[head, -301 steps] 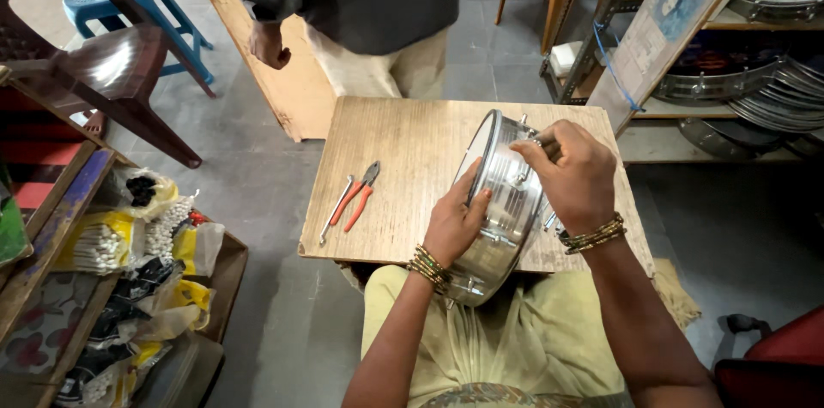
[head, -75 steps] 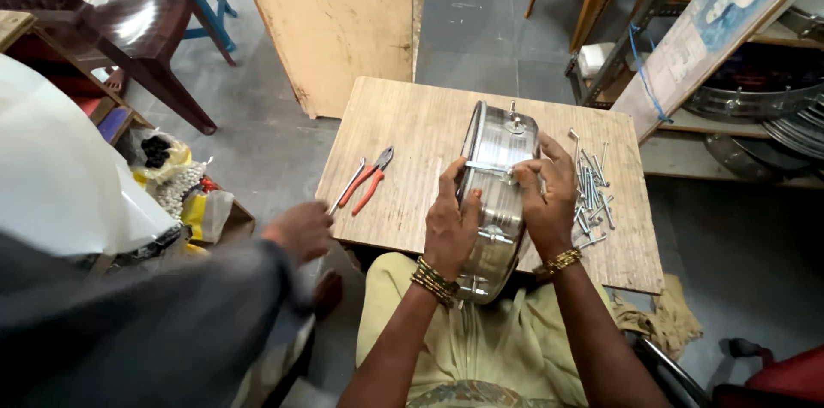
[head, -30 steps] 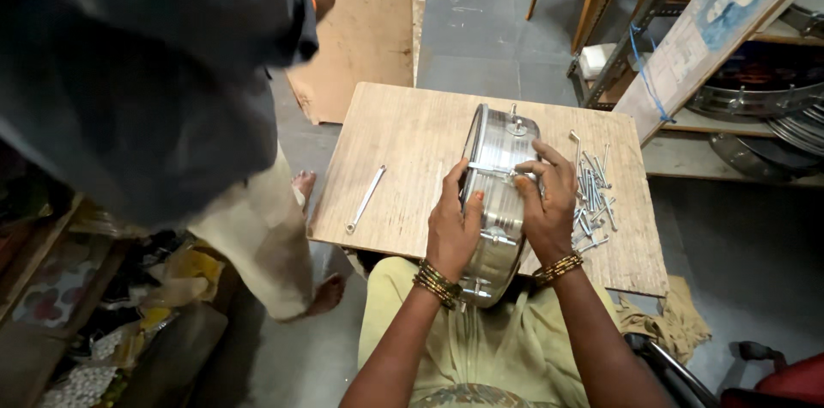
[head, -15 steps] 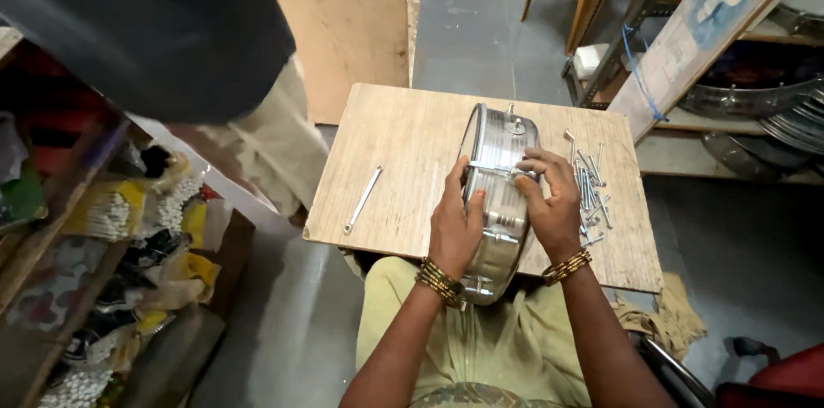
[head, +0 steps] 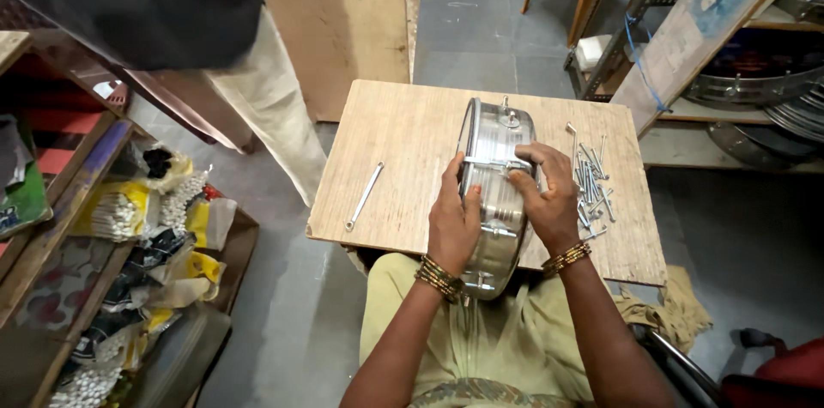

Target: The person removes the head from a drum, handles several metal bolts, and fits a metal ring onto the drum shell using a wrench.

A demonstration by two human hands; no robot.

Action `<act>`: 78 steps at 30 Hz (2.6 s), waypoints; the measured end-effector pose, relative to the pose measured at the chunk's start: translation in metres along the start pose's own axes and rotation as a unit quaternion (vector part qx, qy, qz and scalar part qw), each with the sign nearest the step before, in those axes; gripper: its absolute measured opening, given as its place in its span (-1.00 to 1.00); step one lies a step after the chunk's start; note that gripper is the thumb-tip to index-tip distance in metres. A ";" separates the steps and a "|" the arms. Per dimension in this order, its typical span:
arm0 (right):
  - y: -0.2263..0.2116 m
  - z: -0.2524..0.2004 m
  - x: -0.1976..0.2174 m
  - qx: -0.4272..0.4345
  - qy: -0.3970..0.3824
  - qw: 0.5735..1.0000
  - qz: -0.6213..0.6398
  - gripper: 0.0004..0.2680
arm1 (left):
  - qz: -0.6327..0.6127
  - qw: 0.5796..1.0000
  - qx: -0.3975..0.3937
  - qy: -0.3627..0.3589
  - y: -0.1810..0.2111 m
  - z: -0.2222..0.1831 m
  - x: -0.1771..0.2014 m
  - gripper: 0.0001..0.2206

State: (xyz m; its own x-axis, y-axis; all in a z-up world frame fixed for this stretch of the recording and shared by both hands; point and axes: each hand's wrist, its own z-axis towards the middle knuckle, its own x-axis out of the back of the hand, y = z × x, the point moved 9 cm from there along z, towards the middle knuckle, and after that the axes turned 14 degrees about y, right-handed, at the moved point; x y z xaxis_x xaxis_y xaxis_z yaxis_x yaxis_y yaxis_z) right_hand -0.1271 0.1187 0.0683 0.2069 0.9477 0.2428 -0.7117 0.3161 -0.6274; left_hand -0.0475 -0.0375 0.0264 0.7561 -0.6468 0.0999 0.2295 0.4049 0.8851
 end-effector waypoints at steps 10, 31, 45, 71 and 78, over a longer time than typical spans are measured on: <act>0.008 -0.009 -0.003 0.013 0.001 1.000 -0.006 -0.88 | 0.003 1.000 -0.013 0.015 -0.002 -0.012 0.006 -0.51; -0.029 -0.050 -0.006 0.076 -0.036 0.996 0.035 -0.86 | 0.060 0.994 0.083 -0.048 -0.071 0.041 -0.022 -0.37; 0.282 -0.267 -0.061 -0.692 -0.090 0.692 0.187 -0.85 | 0.021 0.985 0.168 -0.043 -0.069 0.040 0.041 -0.51; 0.287 -0.239 -0.118 -0.654 -0.020 0.641 0.402 -0.78 | -0.088 0.993 0.075 -0.006 -0.033 -0.003 0.086 -0.52; 0.330 -0.239 -0.134 -0.650 -0.065 0.683 0.327 -0.82 | -0.054 0.997 0.044 -0.026 -0.044 -0.006 0.065 -0.51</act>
State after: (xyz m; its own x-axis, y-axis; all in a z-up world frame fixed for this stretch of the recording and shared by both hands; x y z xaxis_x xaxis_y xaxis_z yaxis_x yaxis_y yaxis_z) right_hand -0.2289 0.1060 -0.3484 0.0088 0.9190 -0.3941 0.5910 -0.3227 -0.7393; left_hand -0.0044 -0.0933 -0.0089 0.6970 -0.7167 0.0227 0.2519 0.2743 0.9281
